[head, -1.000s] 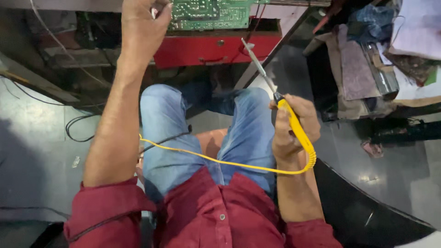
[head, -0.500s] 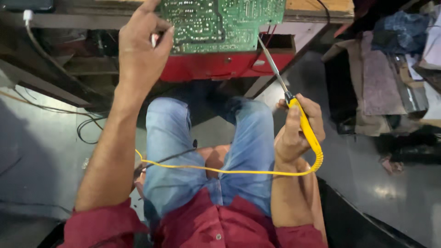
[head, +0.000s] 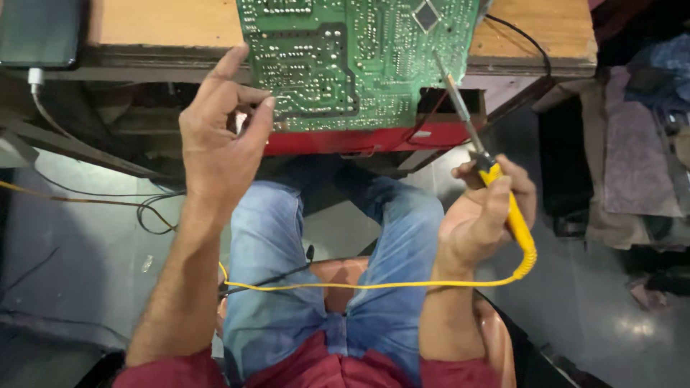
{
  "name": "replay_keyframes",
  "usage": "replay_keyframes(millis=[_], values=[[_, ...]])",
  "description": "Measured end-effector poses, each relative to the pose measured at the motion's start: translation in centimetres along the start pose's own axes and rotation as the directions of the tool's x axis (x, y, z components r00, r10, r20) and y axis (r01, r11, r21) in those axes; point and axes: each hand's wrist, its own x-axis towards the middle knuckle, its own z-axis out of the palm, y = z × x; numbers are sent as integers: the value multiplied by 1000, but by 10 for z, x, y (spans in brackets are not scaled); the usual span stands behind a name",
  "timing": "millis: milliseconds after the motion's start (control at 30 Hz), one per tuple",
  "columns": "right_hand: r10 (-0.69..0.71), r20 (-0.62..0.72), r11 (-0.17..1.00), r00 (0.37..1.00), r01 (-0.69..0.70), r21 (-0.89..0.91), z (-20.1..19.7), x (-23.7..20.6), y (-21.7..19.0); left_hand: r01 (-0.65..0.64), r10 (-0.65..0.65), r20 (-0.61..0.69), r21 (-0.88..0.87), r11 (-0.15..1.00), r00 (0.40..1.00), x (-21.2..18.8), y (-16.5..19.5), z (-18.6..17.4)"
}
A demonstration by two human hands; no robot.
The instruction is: The person holds a green circuit board against the workbench and uses a soldering iron in one hand with solder wire in the other to solder joints on the board. They reposition the board and continue soldering different points, briefly pausing to reach for the solder wire before resuming.
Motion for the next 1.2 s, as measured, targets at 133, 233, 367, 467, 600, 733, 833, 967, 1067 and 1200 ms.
replay_keyframes(millis=[133,233,367,467,600,733,833,967,1067,1200], values=[[-14,9,995,1000,13,98,14,13,0,4,-4,-17,27,1000,1000,2,4,2],[-33,10,993,999,32,113,21,16,0,26,-26,-29,30,999,999,3,6,3],[-22,46,998,999,19,57,23,9,1,28,-28,-27,2,1000,999,2,7,3],[11,55,999,998,-14,44,21,4,2,26,-26,-28,1,1000,999,1,7,4],[39,60,998,997,-43,55,20,3,5,32,-31,-38,13,999,999,1,7,5],[47,53,998,997,-49,40,21,4,6,22,-21,-41,25,999,999,0,6,5],[69,36,996,997,-70,48,24,4,8,32,-29,-54,51,998,998,0,6,7],[70,20,991,997,-72,112,32,7,12,18,-15,-72,32,999,997,-1,7,9],[72,1,986,997,-71,150,37,10,13,25,-24,-69,21,999,997,-1,8,9],[102,-28,979,994,-95,180,36,9,14,27,-25,-63,37,999,998,-2,9,10]])
